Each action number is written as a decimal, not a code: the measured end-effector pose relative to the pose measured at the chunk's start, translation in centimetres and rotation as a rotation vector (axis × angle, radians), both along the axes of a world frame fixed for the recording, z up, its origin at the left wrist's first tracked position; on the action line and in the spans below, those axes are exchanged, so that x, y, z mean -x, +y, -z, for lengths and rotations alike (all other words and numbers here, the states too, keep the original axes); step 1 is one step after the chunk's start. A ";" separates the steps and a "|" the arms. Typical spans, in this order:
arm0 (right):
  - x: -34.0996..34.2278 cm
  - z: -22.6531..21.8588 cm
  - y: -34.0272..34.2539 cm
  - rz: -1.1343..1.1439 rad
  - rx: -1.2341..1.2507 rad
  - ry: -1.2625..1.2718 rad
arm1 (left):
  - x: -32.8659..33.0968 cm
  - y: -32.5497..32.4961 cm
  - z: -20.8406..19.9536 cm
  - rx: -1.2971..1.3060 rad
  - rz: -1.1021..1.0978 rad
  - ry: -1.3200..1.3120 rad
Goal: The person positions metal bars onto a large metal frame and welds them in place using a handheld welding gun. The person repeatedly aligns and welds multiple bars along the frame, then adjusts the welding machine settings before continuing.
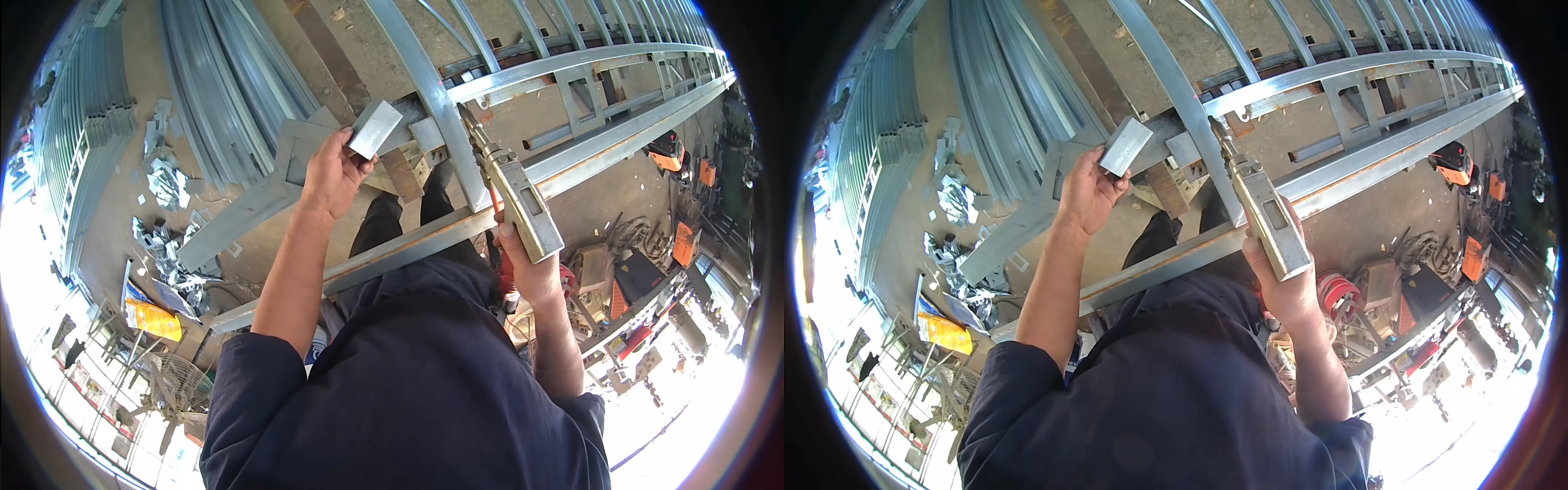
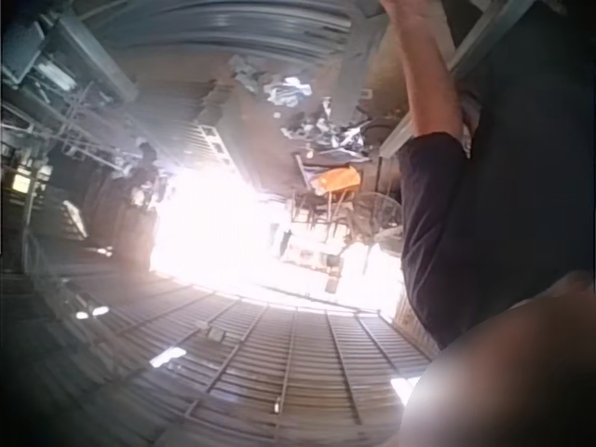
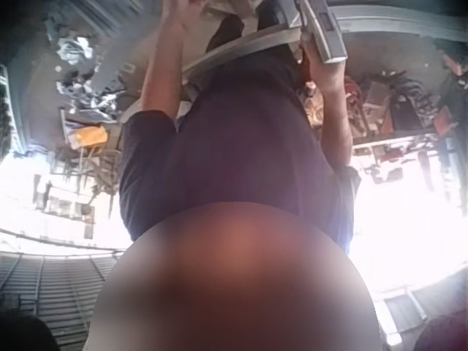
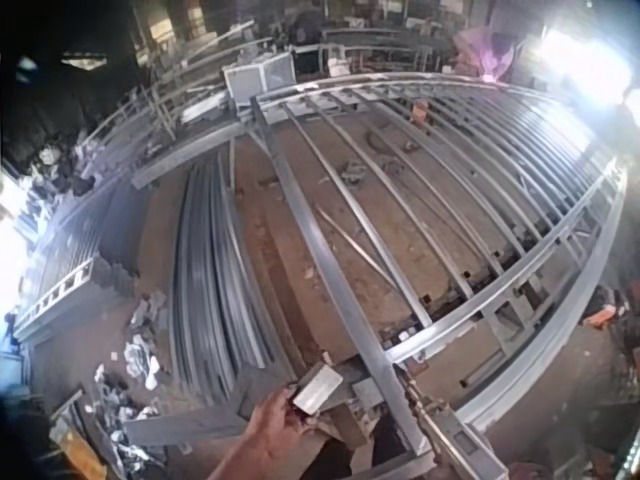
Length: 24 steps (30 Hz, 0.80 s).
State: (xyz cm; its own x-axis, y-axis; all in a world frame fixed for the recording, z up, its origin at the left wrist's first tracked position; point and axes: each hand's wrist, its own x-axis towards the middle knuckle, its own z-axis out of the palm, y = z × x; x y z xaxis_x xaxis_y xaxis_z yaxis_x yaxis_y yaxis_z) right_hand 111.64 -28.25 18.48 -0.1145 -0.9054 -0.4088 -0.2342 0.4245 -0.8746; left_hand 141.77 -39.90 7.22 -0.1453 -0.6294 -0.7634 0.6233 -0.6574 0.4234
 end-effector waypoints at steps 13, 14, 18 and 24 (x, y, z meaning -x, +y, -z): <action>-0.4 -0.6 0.6 0.023 -0.053 0.025 | 1.1 -2.2 -1.4 0.185 0.490 -0.699; -0.4 -0.6 0.5 0.041 -0.064 0.009 | 1.1 -2.4 -1.6 0.172 0.506 -0.690; -0.3 -0.3 0.5 0.023 -0.047 0.019 | 0.9 -2.0 0.2 0.449 0.668 -1.064; -0.4 -0.2 0.2 0.034 -0.049 0.031 | 2.4 -2.4 2.3 0.400 0.481 -0.742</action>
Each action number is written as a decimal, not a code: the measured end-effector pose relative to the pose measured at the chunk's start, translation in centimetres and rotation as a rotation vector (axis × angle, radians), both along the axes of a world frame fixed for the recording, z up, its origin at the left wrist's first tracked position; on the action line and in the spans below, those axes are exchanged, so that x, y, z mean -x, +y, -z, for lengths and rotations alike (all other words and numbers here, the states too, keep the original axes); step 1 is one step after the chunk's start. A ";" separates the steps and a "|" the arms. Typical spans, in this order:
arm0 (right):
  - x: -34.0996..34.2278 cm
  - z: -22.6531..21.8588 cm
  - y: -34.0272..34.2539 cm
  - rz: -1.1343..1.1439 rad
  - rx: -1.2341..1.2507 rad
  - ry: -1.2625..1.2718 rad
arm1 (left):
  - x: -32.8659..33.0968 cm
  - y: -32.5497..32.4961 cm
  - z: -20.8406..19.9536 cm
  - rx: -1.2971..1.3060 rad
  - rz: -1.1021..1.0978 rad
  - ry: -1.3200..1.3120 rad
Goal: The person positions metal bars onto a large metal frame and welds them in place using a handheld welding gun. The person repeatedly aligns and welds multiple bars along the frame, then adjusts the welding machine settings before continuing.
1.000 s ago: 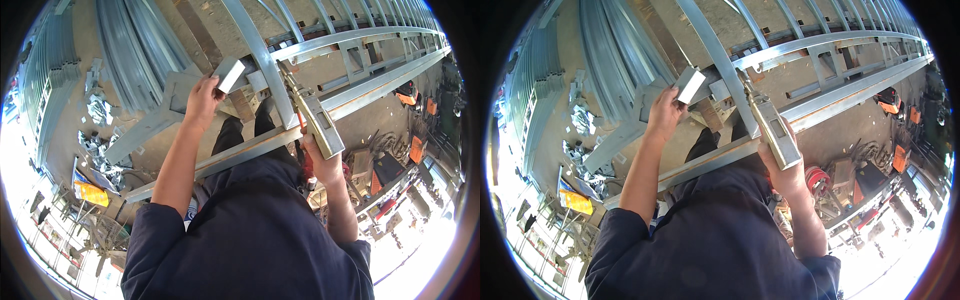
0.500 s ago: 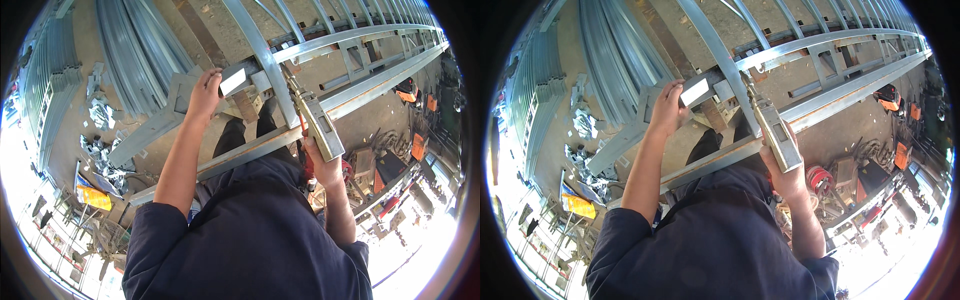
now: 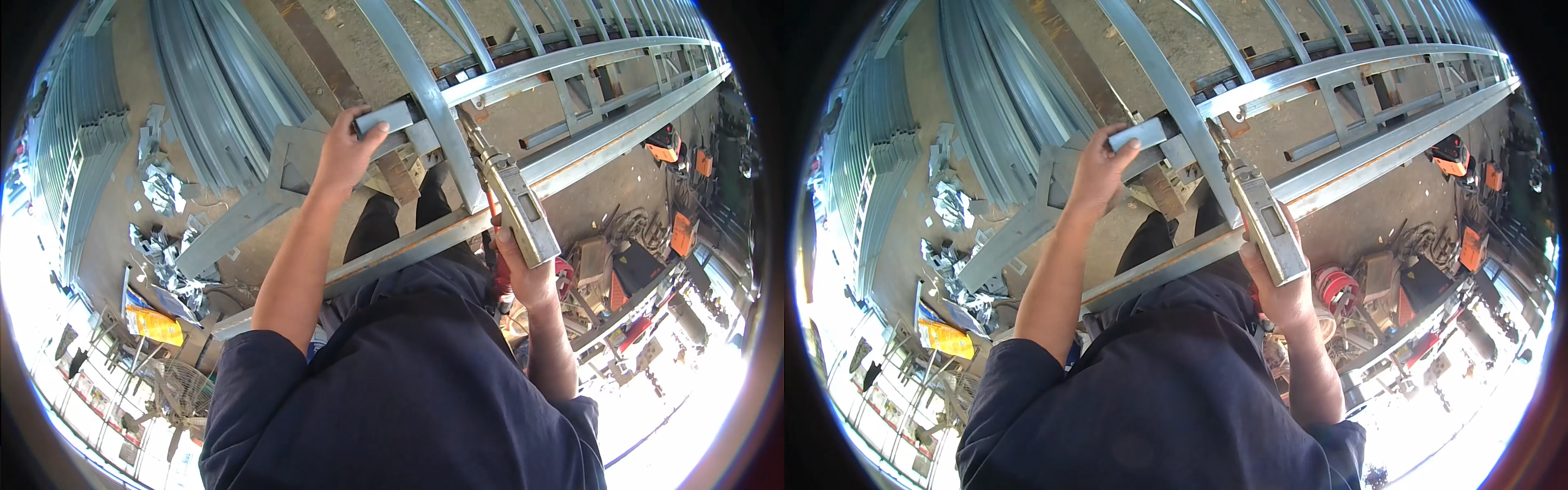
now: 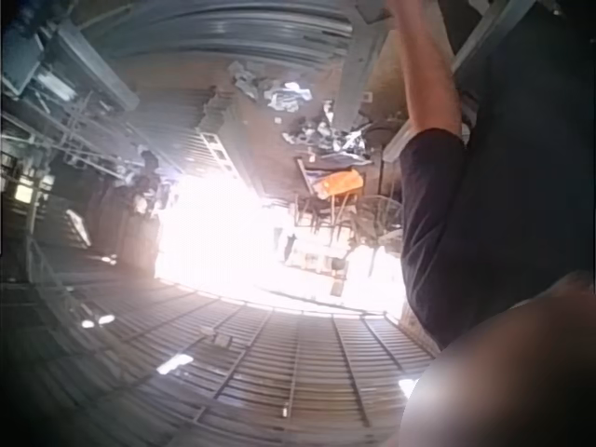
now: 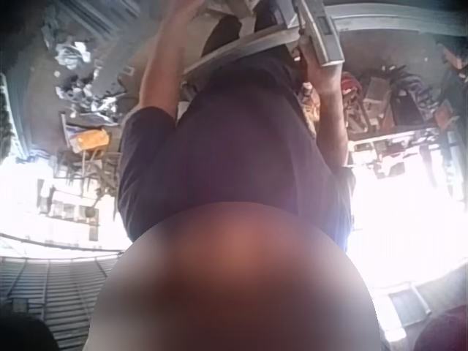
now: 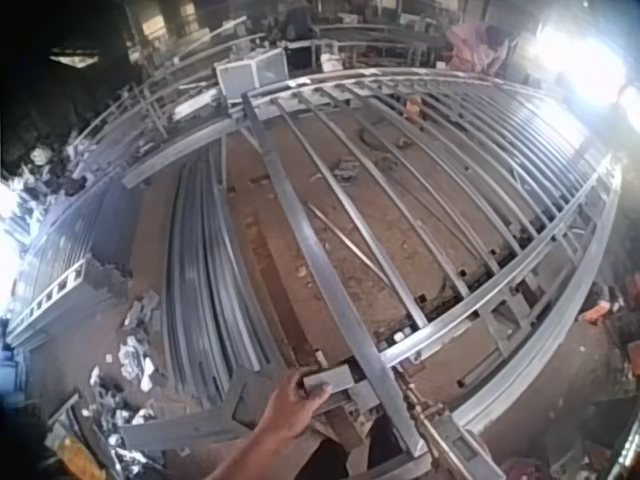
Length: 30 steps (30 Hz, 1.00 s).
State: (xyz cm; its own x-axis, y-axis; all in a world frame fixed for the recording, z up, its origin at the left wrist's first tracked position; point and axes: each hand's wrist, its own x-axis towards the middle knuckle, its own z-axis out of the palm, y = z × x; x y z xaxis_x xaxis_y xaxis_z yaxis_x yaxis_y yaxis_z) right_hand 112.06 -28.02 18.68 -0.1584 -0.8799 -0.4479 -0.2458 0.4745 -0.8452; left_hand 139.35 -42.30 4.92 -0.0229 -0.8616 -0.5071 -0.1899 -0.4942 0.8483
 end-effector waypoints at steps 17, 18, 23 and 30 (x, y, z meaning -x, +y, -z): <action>0.7 -0.4 -0.5 -0.077 -0.055 -0.017 | 0.6 -1.3 1.6 0.628 0.431 -0.668; 0.7 -0.4 -0.4 -0.075 -0.049 -0.022 | 0.4 -1.7 1.2 0.603 0.461 -0.681; 0.5 -0.5 0.0 -0.022 -0.050 -0.011 | -1.0 -5.3 -0.2 0.382 0.339 -0.887; 1.3 -0.2 0.4 -0.023 -0.120 -0.066 | 0.4 -1.0 -1.2 0.513 0.517 -0.645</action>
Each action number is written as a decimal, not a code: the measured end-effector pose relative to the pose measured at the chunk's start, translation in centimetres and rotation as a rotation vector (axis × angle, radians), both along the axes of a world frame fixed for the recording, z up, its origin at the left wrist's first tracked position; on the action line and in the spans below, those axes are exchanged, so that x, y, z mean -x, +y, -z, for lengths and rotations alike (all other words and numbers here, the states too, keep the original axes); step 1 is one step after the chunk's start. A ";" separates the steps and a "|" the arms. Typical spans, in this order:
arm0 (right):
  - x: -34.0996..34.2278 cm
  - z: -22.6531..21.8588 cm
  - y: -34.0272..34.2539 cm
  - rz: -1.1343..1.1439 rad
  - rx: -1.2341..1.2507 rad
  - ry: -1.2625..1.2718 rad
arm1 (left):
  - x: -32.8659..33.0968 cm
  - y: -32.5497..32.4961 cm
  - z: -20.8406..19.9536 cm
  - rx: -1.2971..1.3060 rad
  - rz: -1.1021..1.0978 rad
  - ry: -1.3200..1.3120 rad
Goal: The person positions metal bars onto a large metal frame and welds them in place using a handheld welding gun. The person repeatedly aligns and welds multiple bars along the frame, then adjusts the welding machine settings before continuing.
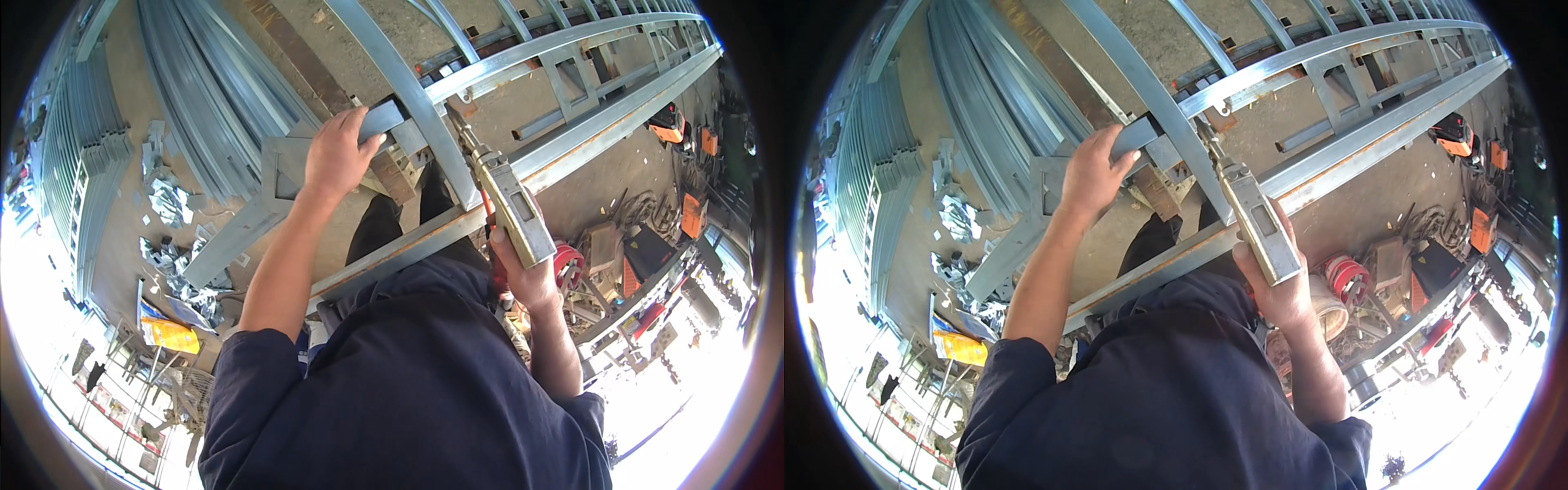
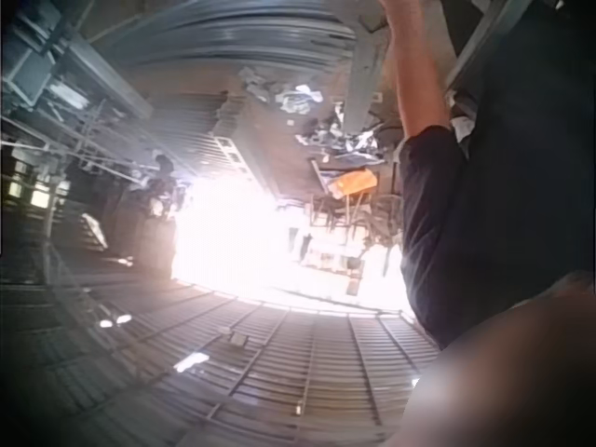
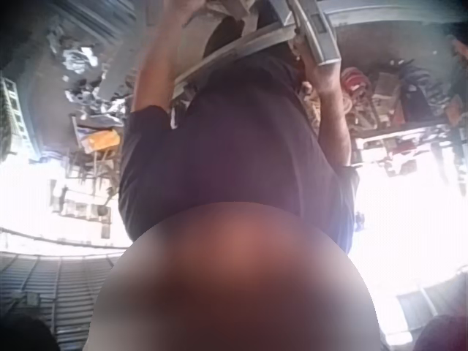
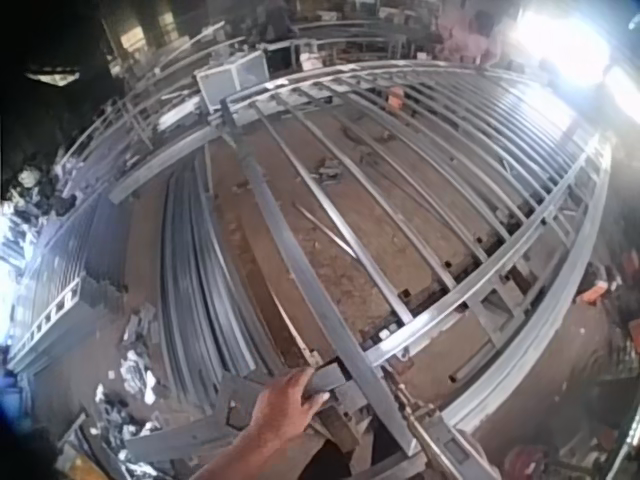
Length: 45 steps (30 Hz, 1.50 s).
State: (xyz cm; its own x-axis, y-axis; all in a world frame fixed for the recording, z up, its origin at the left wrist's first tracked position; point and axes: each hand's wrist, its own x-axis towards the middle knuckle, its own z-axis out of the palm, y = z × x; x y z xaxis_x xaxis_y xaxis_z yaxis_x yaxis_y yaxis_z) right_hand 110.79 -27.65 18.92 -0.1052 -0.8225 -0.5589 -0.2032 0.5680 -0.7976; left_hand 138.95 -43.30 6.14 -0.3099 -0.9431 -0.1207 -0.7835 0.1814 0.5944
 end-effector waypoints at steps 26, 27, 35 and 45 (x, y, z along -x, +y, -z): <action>-1.9 0.5 -3.9 -0.110 -0.061 0.082 | -0.4 0.3 1.6 0.130 0.054 0.123; -1.9 0.4 -4.0 -0.117 -0.059 0.083 | -0.4 0.3 1.7 0.152 0.063 0.122; -1.6 -0.4 -4.6 -0.127 -0.033 0.072 | -0.2 0.3 1.8 0.194 0.076 0.071; -0.3 0.7 -2.2 -0.049 0.072 0.107 | -1.2 0.7 0.1 0.132 -0.198 -0.038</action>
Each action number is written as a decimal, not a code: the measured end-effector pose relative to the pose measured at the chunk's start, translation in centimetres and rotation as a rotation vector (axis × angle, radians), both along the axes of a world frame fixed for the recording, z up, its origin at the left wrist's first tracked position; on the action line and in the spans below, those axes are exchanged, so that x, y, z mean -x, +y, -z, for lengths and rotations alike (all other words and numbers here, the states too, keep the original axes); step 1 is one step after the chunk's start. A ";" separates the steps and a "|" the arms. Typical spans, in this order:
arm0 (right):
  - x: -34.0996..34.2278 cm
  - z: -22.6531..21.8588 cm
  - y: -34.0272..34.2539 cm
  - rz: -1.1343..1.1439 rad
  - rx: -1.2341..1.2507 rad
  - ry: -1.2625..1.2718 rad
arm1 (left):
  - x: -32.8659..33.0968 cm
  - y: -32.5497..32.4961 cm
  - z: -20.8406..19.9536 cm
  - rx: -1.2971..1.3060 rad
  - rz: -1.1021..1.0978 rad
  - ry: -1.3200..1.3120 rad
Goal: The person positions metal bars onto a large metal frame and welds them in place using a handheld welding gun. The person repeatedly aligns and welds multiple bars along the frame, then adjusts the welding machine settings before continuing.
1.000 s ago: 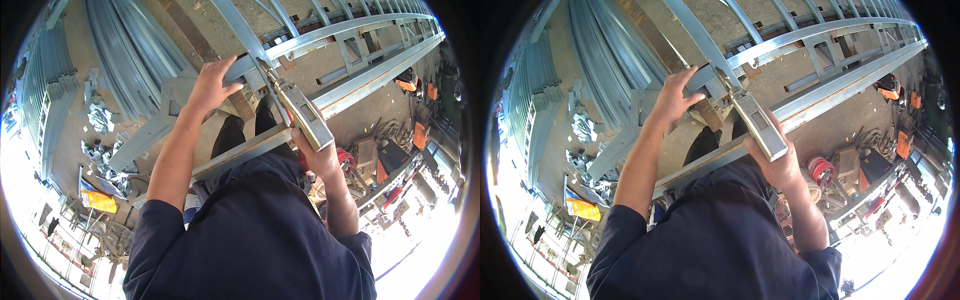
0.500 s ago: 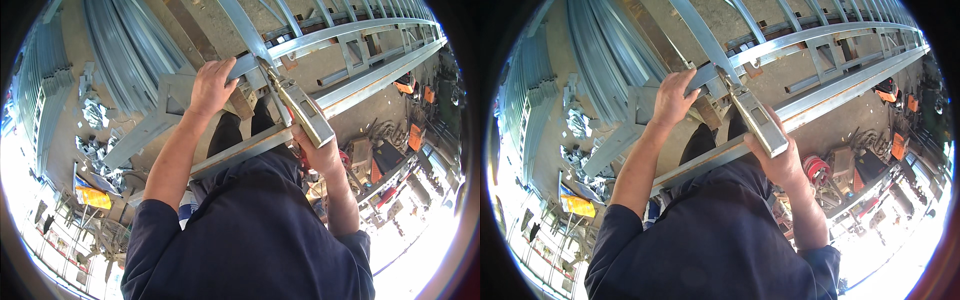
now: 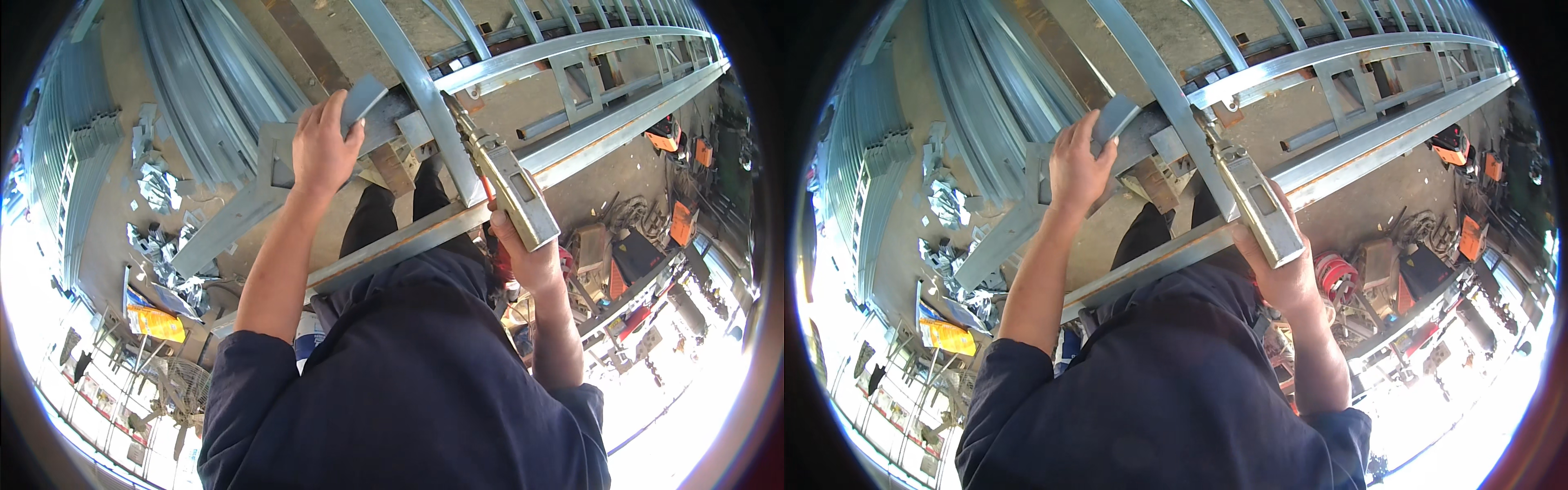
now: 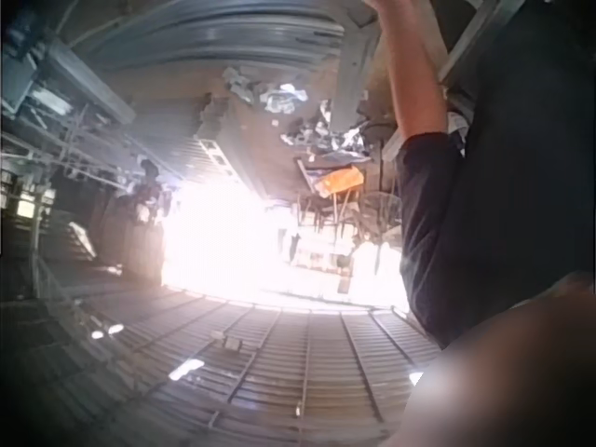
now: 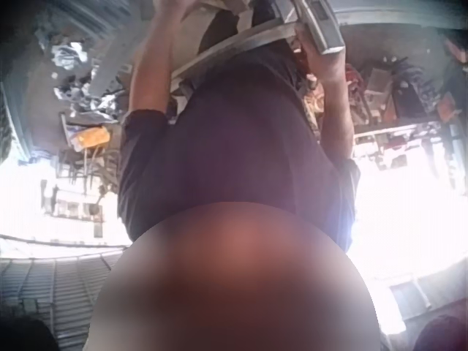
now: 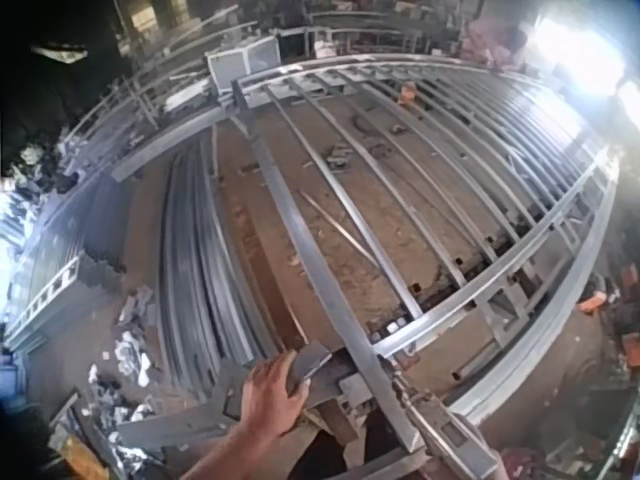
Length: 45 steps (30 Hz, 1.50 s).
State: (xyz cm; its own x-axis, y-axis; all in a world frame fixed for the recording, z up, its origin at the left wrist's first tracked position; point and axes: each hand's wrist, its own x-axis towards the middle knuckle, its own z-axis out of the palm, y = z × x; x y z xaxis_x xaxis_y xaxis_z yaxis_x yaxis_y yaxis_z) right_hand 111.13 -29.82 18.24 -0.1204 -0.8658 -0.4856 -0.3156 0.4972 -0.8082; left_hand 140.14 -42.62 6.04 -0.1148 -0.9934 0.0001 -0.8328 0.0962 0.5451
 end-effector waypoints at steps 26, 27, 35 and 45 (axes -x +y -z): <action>-1.6 -0.7 -1.4 -0.050 -0.062 -0.032 | 1.7 -0.4 0.5 0.001 0.225 0.054; -1.7 -0.7 -1.4 -0.045 -0.029 -0.020 | 1.5 -0.4 0.6 -0.013 0.215 0.065; -0.9 -0.2 -0.1 0.024 -0.014 -0.024 | -1.7 3.4 -1.5 -0.264 -0.002 -0.156; -0.7 -0.4 0.1 -0.007 -0.030 0.002 | 1.3 -5.9 0.9 -0.378 0.246 -0.065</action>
